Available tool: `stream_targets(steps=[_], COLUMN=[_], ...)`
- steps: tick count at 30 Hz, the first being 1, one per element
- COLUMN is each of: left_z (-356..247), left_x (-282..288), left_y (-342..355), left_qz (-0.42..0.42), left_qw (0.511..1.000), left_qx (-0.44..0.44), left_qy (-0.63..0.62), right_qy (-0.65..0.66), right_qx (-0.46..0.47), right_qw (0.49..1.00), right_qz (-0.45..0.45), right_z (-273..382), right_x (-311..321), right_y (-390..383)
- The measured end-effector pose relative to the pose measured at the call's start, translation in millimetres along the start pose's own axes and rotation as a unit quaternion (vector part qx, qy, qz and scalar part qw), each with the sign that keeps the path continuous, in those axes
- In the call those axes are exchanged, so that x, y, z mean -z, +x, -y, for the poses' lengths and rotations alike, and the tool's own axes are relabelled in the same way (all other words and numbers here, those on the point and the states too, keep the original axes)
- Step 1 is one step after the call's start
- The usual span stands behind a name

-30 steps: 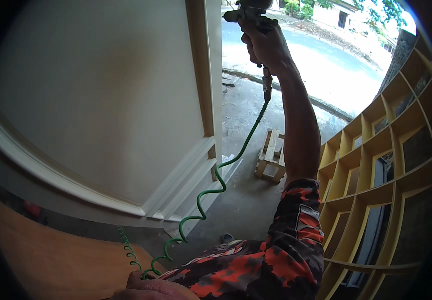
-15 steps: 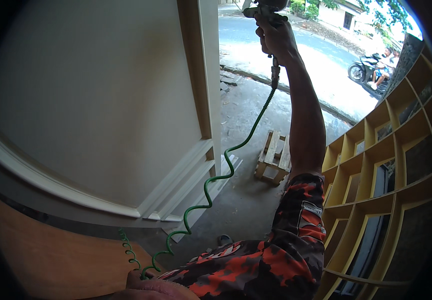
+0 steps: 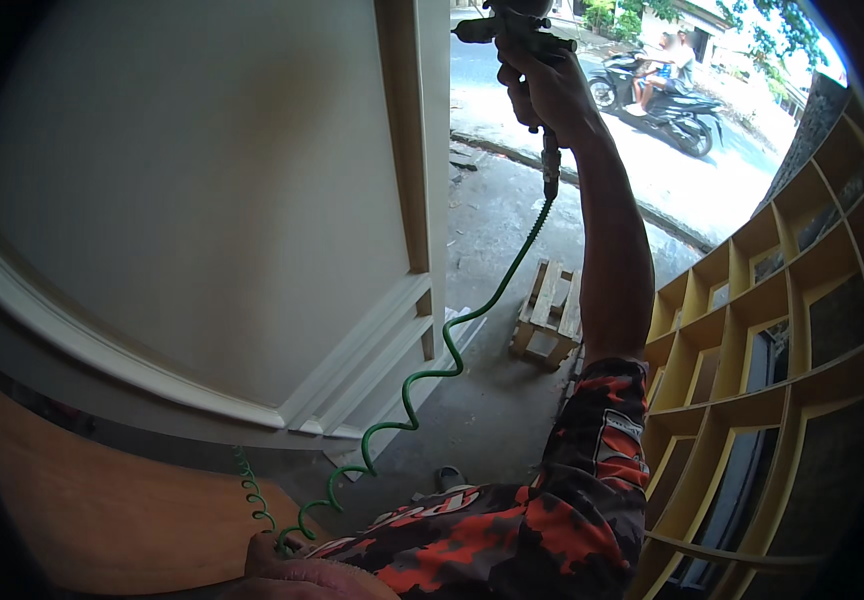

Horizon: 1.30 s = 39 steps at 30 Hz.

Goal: The person paints a wooden door frame using a spray gun connected to a compressor.

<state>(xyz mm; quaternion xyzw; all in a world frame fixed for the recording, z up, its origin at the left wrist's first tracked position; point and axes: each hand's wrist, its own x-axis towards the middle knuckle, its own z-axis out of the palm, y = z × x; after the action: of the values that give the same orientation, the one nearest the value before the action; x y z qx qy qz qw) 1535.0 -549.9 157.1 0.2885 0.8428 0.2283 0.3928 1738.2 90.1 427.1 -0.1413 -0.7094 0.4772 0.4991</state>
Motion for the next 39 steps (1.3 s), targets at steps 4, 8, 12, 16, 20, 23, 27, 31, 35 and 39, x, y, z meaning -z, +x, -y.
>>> stream_targets(steps=[4,8,12,16,20,23,27,31,35,39], left_z=[9.4,1.6,20.3,37.3,56.8,85.5,105.3,105.3,126.8,192.4], left_x=[6.4,12.3,22.1,35.0,48.2,57.6,70.0,89.2,104.1,109.9], left_y=[-3.7,-13.2,-19.0,-29.6,-43.1,-48.7,-62.6,-85.1,-101.6,-84.7], left_qz=[-0.002,-0.012,-0.017,-0.024,-0.023,-0.022,-0.031,-0.037,-0.046,-0.049], left_qw=[1.000,1.000,1.000,1.000,0.999,0.999,0.998,0.999,0.999,0.999], left_qx=[-0.004,0.021,0.002,-0.005,-0.032,-0.036,-0.048,-0.014,0.011,-0.008], left_qy=[0.003,0.013,-0.002,0.014,-0.019,-0.001,-0.016,-0.014,-0.014,0.018], right_qy=[0.003,-0.013,-0.027,-0.016,-0.040,-0.038,-0.025,0.000,0.015,-0.004], right_qx=[-0.009,-0.007,-0.010,-0.021,-0.036,-0.044,-0.010,-0.032,-0.035,-0.014], right_qw=[1.000,0.999,0.999,1.000,0.999,0.998,0.999,0.999,0.999,1.000], right_qz=[0.012,0.032,0.016,0.011,-0.003,0.004,0.024,0.010,0.018,0.006], right_z=[8.6,17.3,40.8,61.5,79.6,97.6,114.3,142.0,160.7,173.9], right_x=[-11.7,-41.7,-72.0,-107.2,-145.9,-174.1,-210.5,-258.8,-299.8,-326.3], right_y=[-13.1,-34.4,-57.3,-77.2,-98.1,-116.3,-140.0,-170.6,-195.7,-221.2])
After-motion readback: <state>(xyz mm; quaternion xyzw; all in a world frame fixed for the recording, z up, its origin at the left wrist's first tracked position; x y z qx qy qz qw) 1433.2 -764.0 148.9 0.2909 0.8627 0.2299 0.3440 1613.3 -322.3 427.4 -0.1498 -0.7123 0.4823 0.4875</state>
